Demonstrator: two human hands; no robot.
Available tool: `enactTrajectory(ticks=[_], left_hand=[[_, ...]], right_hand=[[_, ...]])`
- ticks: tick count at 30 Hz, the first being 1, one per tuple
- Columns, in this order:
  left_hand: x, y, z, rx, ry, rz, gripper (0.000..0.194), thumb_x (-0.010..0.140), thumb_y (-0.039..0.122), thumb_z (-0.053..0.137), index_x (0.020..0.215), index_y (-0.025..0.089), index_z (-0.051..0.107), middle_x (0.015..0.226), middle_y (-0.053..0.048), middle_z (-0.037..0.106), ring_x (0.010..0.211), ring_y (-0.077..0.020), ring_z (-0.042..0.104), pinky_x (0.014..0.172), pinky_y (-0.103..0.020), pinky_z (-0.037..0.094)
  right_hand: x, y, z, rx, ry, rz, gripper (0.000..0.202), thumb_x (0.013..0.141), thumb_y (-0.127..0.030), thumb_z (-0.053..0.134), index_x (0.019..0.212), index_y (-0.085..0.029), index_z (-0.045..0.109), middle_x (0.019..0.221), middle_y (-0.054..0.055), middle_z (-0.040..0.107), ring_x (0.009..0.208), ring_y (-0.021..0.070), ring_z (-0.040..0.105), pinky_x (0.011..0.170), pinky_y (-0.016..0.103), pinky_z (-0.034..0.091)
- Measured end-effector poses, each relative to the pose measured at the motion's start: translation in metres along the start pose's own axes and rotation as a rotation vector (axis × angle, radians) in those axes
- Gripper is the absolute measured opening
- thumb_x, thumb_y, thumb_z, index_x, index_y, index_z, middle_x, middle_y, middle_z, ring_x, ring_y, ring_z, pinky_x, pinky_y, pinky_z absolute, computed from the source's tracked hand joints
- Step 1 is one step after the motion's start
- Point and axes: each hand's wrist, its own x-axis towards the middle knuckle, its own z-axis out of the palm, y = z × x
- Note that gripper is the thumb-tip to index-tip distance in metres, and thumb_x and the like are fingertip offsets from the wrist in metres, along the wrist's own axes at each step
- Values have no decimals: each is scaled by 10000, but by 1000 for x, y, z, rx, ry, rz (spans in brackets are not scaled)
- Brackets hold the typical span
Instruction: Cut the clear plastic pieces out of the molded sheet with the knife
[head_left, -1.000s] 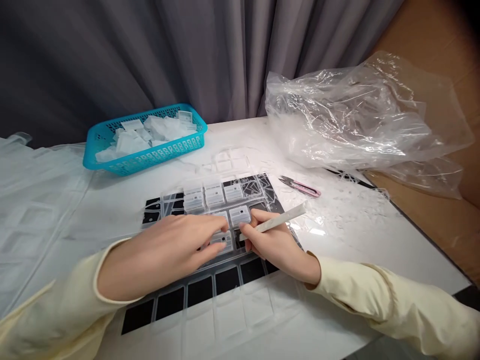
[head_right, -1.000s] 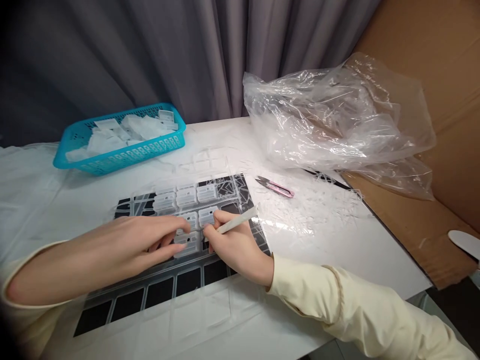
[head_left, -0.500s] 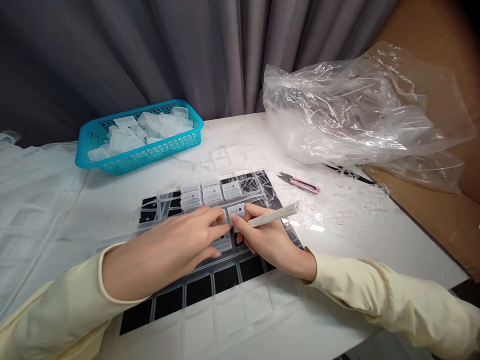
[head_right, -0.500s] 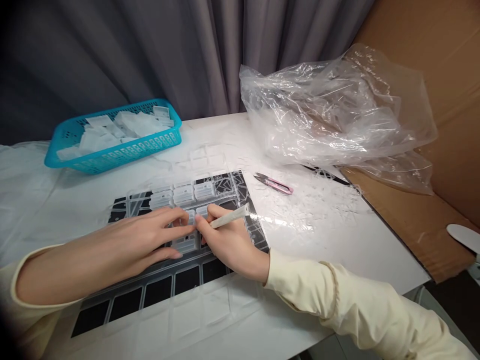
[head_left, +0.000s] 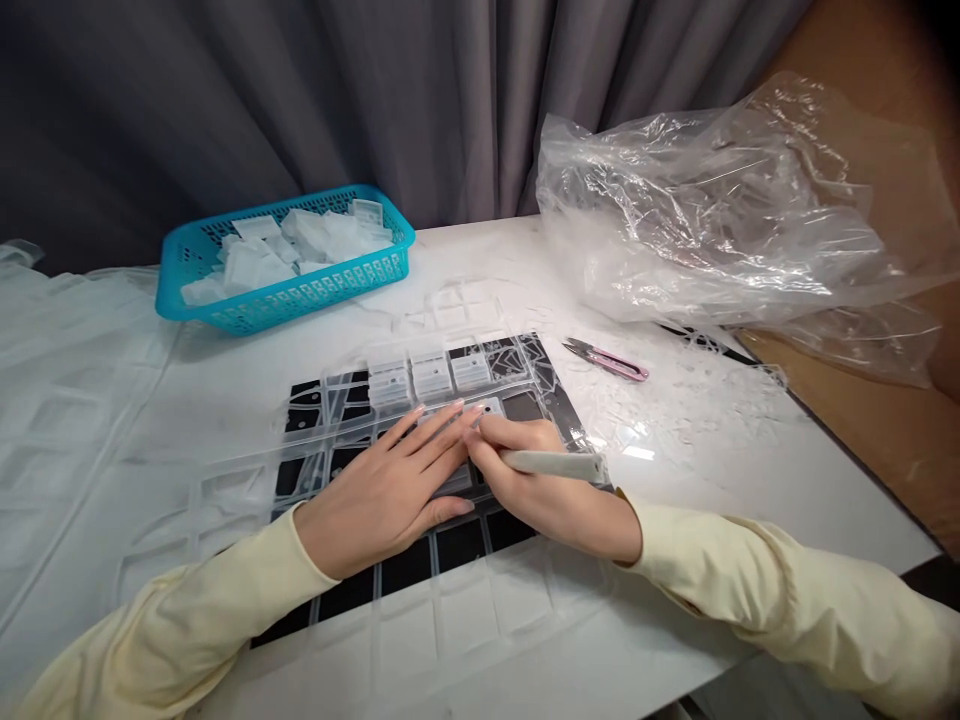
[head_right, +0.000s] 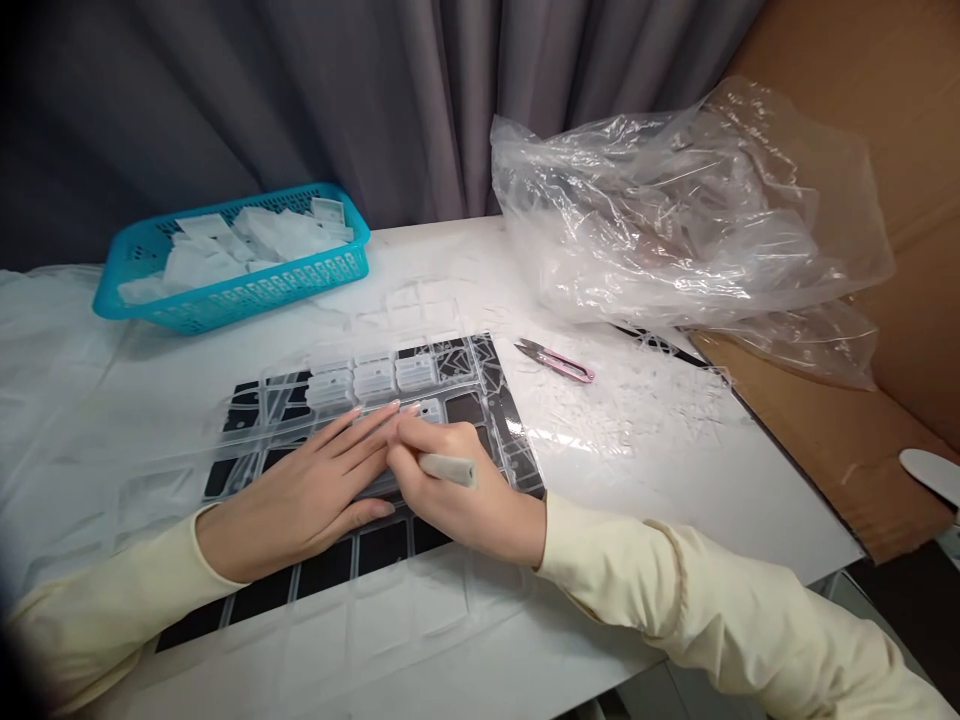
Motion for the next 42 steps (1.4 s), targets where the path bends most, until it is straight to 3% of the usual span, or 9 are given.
enactTrajectory(ticks=[7,16,32,37,40,42], left_hand=[[1,0,1,42,3,-4,599,929,455,329,1412,133,184,1480,-62,198,1363,-226,173,1105,-406,191],[1,0,2,18,10,-14,596,932,437,331,1421,141,161,1480,-69,198,1360,-228,186,1111,-410,186],[0,-2,3,40,3,-21,607,927,458,327,1423,152,157,1470,-76,224,1352,-235,212,1099,-421,223],[2,0,-3,110,109,38,642,909,446,396,1414,117,176,1418,-118,334,1316,-238,304,1087,-426,243],[5,4,-8,114,234,17,674,867,393,515,1397,107,213,1374,-157,395,1293,-262,344,1039,-427,331],[6,5,-8,103,249,10,649,853,379,543,1376,115,262,1357,-151,422,1286,-269,353,1023,-428,354]], right_hand=[[-3,2,1,8,-5,-69,268,792,-76,388,611,-198,232,546,-71,251,487,63,242,462,204,223],[-5,1,-4,38,-63,14,273,799,-86,381,600,-197,231,545,-72,239,485,61,238,457,204,216],[-8,4,-5,28,-77,-39,263,758,-57,383,578,-190,245,506,-73,279,474,61,252,457,207,220],[-8,5,-5,116,-68,-15,278,753,-67,391,561,-190,231,501,-75,262,470,61,254,441,208,216],[-8,7,-5,210,-82,83,272,767,-100,393,548,-194,261,487,-78,275,455,62,292,426,203,238],[-8,8,-5,275,-89,136,261,775,-118,391,544,-193,298,484,-77,304,453,65,330,423,200,262]])
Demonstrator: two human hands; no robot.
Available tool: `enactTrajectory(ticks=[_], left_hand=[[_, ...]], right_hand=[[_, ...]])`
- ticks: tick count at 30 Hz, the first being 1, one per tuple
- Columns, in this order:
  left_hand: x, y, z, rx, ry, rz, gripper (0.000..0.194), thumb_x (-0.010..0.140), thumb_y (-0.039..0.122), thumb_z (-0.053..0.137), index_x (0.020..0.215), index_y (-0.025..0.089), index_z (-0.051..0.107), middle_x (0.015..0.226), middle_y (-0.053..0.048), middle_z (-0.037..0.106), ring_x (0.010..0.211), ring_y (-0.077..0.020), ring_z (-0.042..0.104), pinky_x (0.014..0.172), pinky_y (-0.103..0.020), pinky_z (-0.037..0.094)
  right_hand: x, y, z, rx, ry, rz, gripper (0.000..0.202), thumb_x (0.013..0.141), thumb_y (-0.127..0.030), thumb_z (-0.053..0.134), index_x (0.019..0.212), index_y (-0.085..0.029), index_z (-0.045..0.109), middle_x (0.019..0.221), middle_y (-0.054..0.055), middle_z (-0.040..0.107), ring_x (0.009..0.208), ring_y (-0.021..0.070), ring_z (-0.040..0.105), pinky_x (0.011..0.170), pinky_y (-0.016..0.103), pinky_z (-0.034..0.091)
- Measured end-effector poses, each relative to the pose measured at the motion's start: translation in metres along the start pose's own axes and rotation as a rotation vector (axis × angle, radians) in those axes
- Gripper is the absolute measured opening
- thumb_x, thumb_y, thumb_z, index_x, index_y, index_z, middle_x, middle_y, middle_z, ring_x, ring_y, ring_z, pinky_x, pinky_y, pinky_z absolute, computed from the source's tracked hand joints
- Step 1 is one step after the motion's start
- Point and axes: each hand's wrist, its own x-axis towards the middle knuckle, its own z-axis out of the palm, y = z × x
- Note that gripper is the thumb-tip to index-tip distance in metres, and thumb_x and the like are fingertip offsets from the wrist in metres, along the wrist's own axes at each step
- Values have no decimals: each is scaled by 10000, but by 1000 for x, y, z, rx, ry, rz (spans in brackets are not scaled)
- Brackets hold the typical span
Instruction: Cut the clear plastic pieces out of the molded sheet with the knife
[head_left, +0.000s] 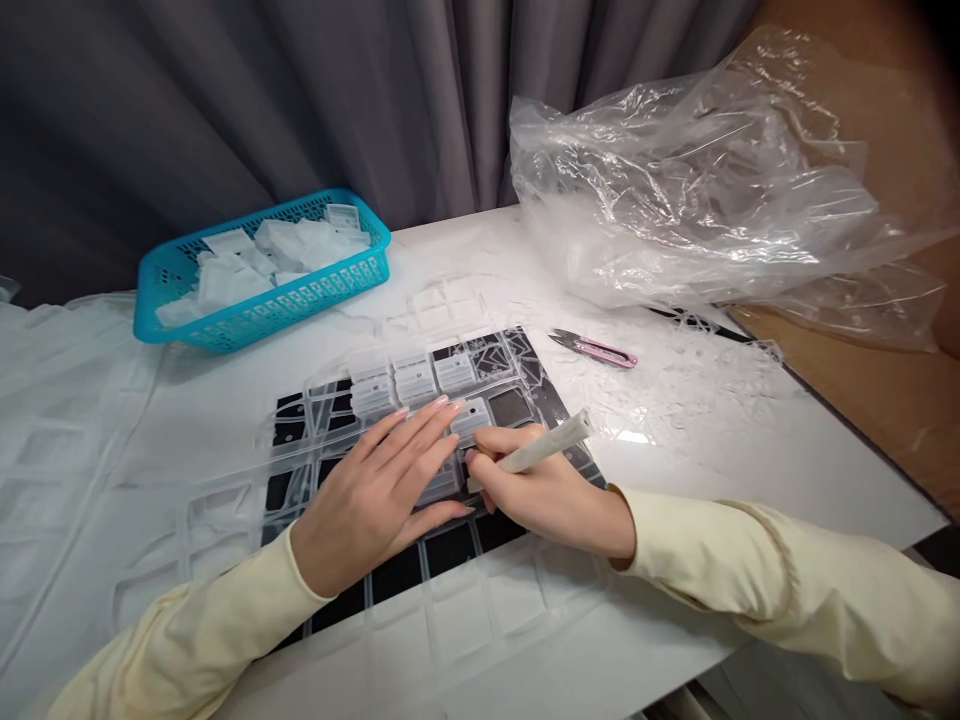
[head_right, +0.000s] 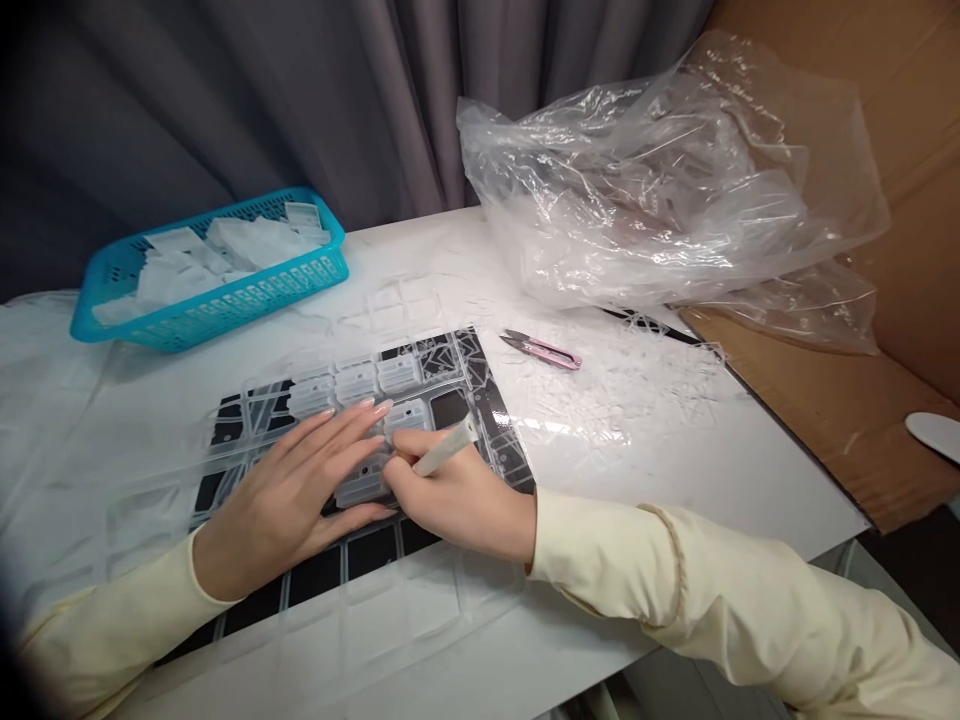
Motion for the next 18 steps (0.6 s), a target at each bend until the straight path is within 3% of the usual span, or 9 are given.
enactTrajectory(ticks=[4,10,18], left_hand=[[-3,-3,7,-59,-54,43,545,877,351,513,1343,130,336,1334,-123,457,1285,-270,353,1040,-445,336],[-7,-4,12,-222,62,27,443,865,192,532,1287,166,399,1287,-126,507,1207,-241,463,1020,-443,397],[-7,-1,11,-353,69,-15,280,862,145,532,1136,125,477,1242,-142,548,1206,-217,468,1037,-459,400]], right_hand=[[1,0,0,62,10,-4,252,775,-108,384,542,-188,331,502,-69,370,474,67,385,441,195,297],[1,-3,-2,39,10,-44,254,772,-93,379,550,-193,307,506,-70,374,469,64,361,432,188,290],[0,0,-3,-25,39,-107,243,766,-90,385,567,-191,289,499,-76,343,475,63,317,437,195,254]])
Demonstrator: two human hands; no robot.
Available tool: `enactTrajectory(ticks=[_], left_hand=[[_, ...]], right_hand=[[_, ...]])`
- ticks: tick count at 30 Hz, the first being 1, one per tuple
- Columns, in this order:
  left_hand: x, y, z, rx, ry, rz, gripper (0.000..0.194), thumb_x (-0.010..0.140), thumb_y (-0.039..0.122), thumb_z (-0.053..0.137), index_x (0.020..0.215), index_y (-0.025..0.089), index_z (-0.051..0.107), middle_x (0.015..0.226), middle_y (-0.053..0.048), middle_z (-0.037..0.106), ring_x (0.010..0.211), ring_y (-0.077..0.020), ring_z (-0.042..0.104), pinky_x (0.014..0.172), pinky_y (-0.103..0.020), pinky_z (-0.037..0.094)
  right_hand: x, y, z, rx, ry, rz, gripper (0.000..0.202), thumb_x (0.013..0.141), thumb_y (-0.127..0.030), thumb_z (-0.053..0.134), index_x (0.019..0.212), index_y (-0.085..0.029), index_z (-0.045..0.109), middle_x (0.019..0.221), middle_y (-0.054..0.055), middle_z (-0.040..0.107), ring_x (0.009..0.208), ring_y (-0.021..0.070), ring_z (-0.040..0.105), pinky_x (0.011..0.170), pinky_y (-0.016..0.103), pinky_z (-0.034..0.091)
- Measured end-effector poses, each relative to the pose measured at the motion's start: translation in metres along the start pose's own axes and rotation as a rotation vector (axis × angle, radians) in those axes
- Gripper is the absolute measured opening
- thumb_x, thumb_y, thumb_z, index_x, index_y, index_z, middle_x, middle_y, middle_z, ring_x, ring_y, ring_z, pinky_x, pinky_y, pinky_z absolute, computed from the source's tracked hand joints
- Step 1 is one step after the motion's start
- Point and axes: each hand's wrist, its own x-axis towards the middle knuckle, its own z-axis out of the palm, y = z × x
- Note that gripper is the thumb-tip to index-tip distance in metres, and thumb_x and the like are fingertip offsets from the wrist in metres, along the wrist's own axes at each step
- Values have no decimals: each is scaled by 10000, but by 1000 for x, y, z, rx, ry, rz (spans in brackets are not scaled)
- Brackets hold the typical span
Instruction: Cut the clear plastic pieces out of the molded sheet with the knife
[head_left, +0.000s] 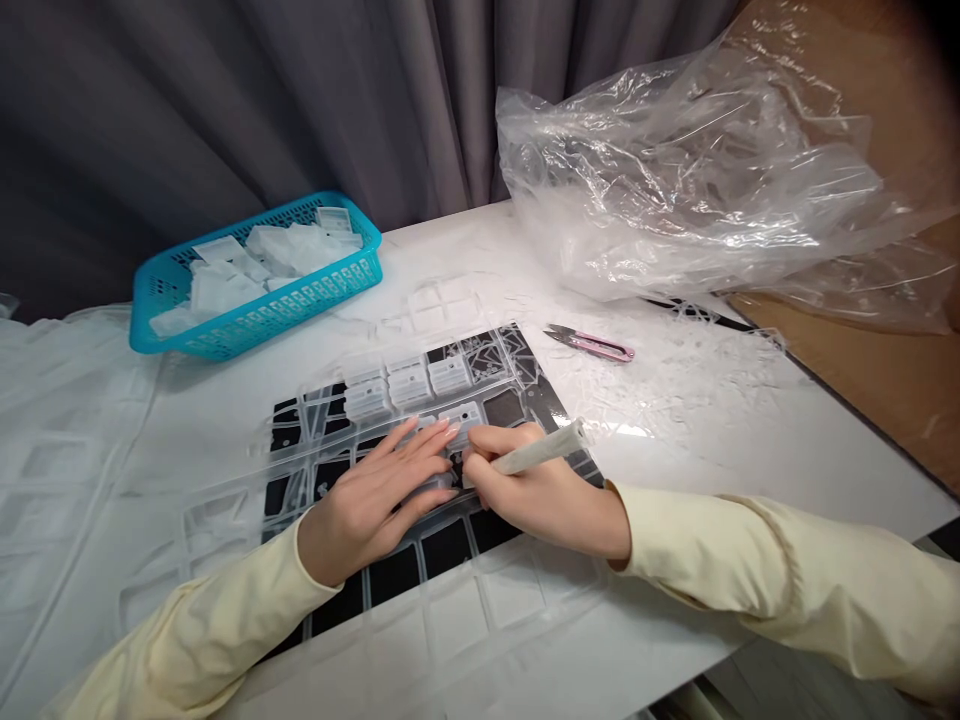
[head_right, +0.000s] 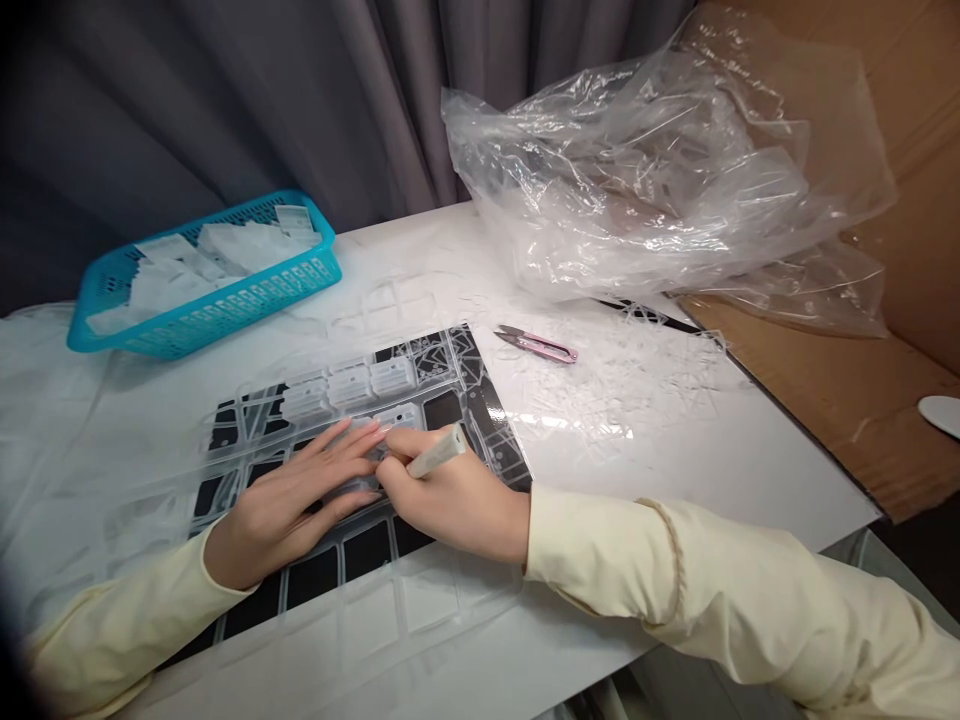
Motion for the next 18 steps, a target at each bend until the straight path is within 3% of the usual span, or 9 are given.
enactTrajectory(ticks=[6,11,18], left_hand=[[-1,-2,-2,-84,-25,8,171,867,114,505,1034,146,486,1280,-151,511,1228,-231,441,1059,-518,346],[0,-2,-6,-113,-97,16,133,861,87,485,972,159,485,1314,-155,474,1274,-251,374,1079,-546,285],[0,-2,-8,-188,-67,35,188,842,44,471,957,181,526,1396,-117,369,1294,-259,337,1065,-550,301]], right_hand=[[1,-2,0,8,3,-6,255,746,-61,375,552,-192,271,495,-80,271,472,62,277,445,207,231],[1,-6,-1,89,-7,119,243,765,-109,383,541,-189,329,501,-72,337,480,69,332,445,205,263],[3,-10,-1,101,-1,202,273,781,-142,411,523,-187,335,482,-67,380,477,75,386,455,210,290]])
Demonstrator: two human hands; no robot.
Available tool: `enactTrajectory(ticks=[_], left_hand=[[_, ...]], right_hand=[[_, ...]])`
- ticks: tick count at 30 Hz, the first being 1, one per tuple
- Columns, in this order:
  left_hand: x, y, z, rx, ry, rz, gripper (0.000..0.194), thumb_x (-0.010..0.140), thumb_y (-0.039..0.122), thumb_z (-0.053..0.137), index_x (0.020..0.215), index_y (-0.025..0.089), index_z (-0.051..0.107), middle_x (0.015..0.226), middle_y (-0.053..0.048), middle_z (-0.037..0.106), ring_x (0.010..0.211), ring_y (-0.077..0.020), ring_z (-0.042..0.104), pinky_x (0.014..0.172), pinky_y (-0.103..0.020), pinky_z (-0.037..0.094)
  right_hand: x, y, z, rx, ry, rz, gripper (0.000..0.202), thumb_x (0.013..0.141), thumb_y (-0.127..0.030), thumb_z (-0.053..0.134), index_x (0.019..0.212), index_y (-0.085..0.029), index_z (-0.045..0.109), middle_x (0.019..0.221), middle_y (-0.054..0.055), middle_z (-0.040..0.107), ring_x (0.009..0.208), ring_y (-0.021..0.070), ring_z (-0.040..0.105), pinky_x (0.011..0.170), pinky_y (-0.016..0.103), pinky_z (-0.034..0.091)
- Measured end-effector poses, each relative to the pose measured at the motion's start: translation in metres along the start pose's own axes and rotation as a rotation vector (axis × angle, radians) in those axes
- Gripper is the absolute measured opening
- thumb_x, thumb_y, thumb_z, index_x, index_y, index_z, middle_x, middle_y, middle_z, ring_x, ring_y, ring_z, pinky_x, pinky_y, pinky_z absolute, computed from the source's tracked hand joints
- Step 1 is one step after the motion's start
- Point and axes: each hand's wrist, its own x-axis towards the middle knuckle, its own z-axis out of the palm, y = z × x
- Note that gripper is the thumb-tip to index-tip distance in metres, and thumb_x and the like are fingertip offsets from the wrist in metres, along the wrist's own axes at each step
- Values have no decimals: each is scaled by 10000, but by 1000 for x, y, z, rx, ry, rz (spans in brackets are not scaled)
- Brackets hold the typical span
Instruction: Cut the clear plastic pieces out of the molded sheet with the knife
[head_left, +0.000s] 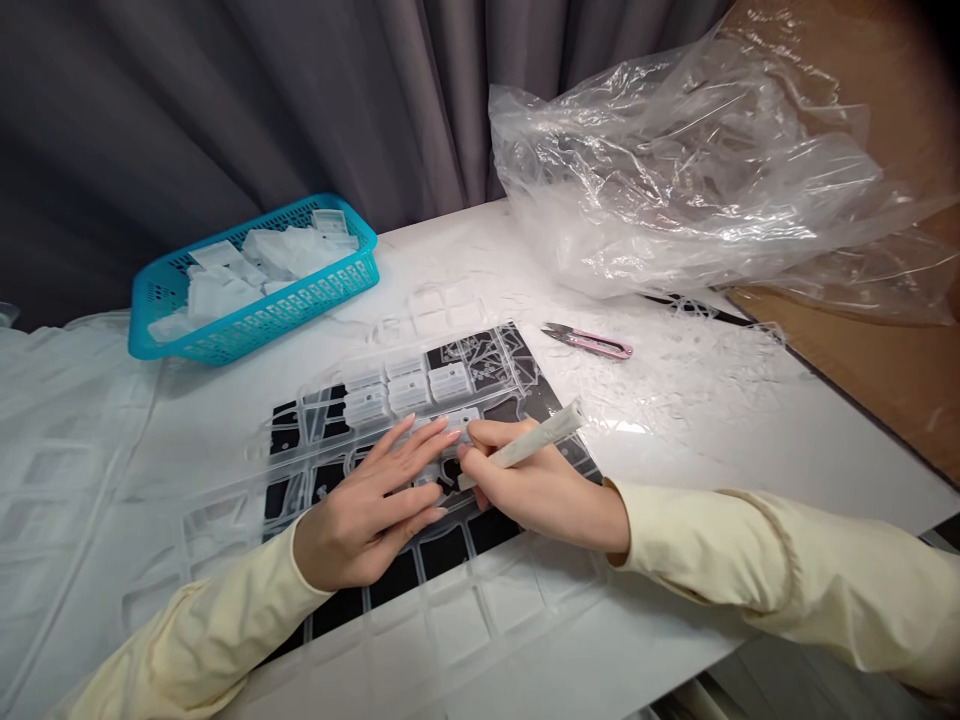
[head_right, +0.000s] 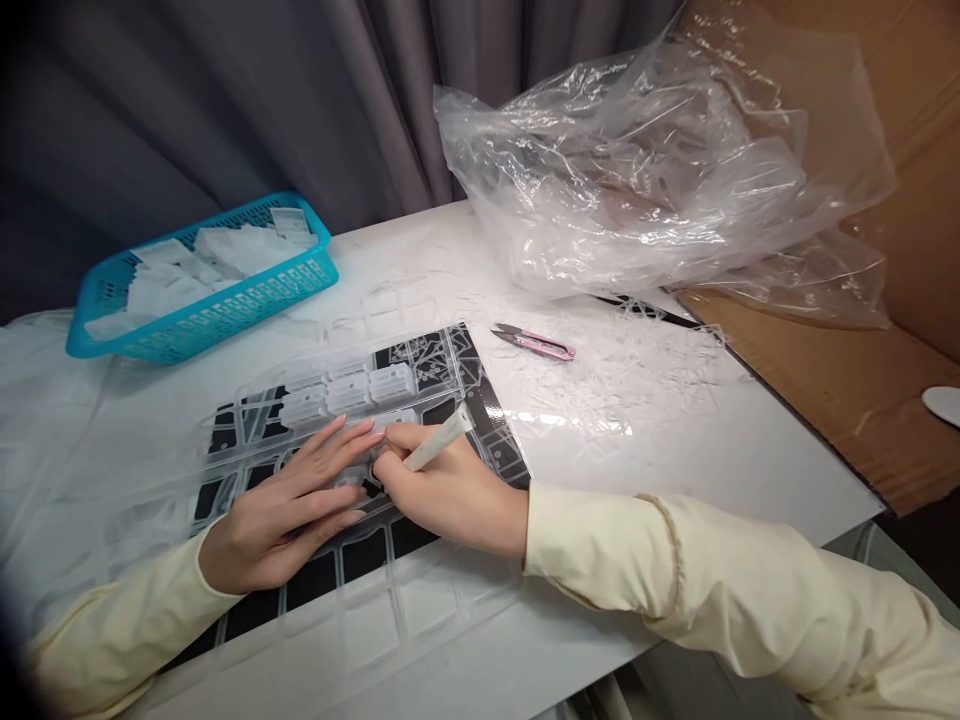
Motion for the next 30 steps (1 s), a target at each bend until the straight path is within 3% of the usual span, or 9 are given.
enactTrajectory(ticks=[4,8,16,20,26,30], left_hand=[[-1,-1,1,3,17,28,232,822,24,492,995,174,529,1402,-115,361,1296,-267,334,1061,-548,314],[-3,-1,1,49,-4,19,228,828,48,484,997,179,562,1408,-101,353,1301,-265,322,1065,-516,325],[-1,-3,1,7,10,20,288,815,30,488,1036,209,534,1418,-78,345,1311,-277,296,1044,-535,354],[0,-3,1,-18,24,35,300,810,2,478,1025,209,507,1439,-74,304,1318,-290,278,1021,-546,382],[-4,-1,2,59,42,21,199,816,30,508,953,173,522,1388,-116,390,1300,-306,315,992,-524,414],[-5,-2,2,56,25,5,205,836,57,492,978,203,516,1372,-92,418,1305,-290,311,997,-522,412]], right_hand=[[-1,0,-1,31,-15,28,275,828,-207,430,566,-189,347,488,-67,416,482,76,420,459,200,326],[-1,0,0,33,0,-44,314,861,-273,453,579,-190,342,495,-69,402,460,67,400,439,195,319],[2,5,4,134,-101,-27,275,910,-351,416,694,-185,450,518,-77,421,379,48,403,365,180,312],[2,7,6,98,-86,-66,286,918,-340,410,677,-188,424,495,-85,424,351,40,397,349,166,306],[3,10,7,49,-53,-87,313,917,-349,401,643,-201,367,435,-101,369,320,53,399,327,169,305],[3,7,5,47,-65,-109,333,916,-330,403,616,-200,344,469,-87,403,354,54,408,362,186,318]])
